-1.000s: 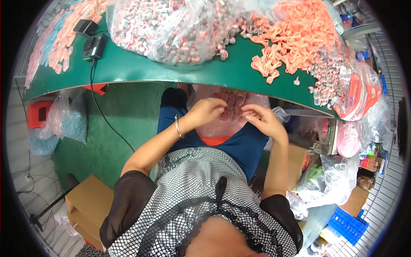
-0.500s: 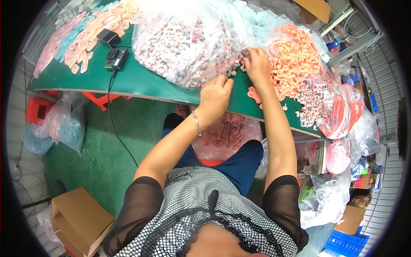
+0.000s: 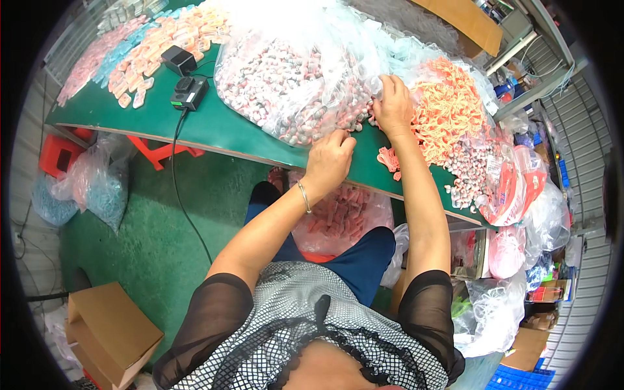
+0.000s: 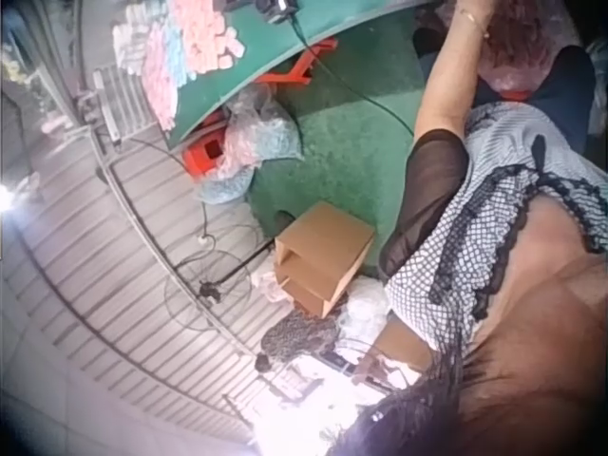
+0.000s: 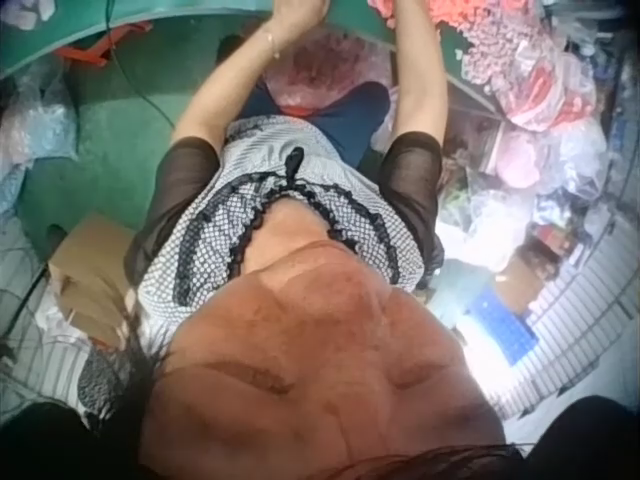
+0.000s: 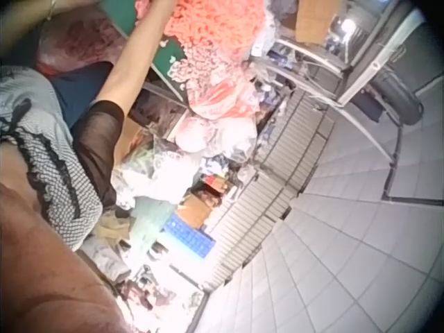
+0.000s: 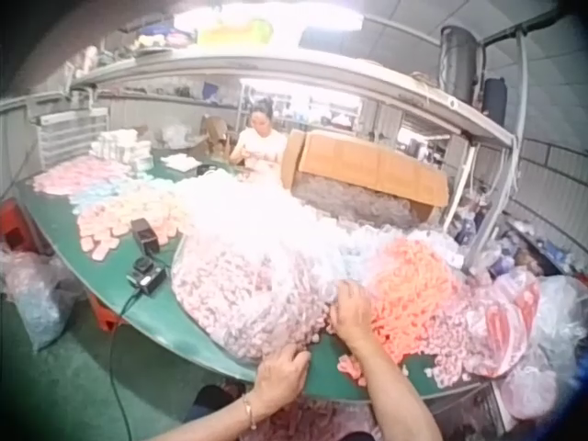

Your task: Sorting small plastic components into small transparent plastic boxes.

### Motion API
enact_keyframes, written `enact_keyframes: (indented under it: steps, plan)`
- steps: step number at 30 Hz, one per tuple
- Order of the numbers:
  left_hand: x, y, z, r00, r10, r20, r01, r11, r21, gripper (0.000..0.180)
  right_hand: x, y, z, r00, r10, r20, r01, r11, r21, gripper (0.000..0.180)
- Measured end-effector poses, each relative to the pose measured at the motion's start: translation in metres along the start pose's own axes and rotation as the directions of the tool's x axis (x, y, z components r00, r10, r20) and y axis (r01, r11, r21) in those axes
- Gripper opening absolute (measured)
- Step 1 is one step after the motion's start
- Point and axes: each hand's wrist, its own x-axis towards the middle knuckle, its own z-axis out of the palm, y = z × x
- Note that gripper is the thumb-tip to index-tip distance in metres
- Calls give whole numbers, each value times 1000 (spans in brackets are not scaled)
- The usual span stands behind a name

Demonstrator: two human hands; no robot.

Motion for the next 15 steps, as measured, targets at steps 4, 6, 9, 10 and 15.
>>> enact_keyframes:
  steps: [4, 6, 9, 10, 15]
  plan:
    - [-1, 2, -1, 1000, 9, 4, -9, 1000, -24, 11, 9, 5, 9, 989, -30, 144, 55, 983, -173, 56]
    - [0, 3, 1, 1000, 12, 15, -12, 999, -29, 12, 11, 22, 16, 992, -68, 108, 80, 990, -116, 55]
    - [-2, 0, 1, 1000, -4, -1, 4, 999, -50, 12, 9, 26, 6, 995, -97, 36, 97, 995, -8, 53]
    - [-2, -1, 1, 1000, 2, -7, -2, 999, -51, 12, 5, 24, -5, 997, -81, -3, 82, 996, 32, 51]
    - [0, 0, 1, 1000, 10, -1, -10, 999, -53, 12, -46, 15, -47, 998, -54, -14, 54, 998, -15, 51]
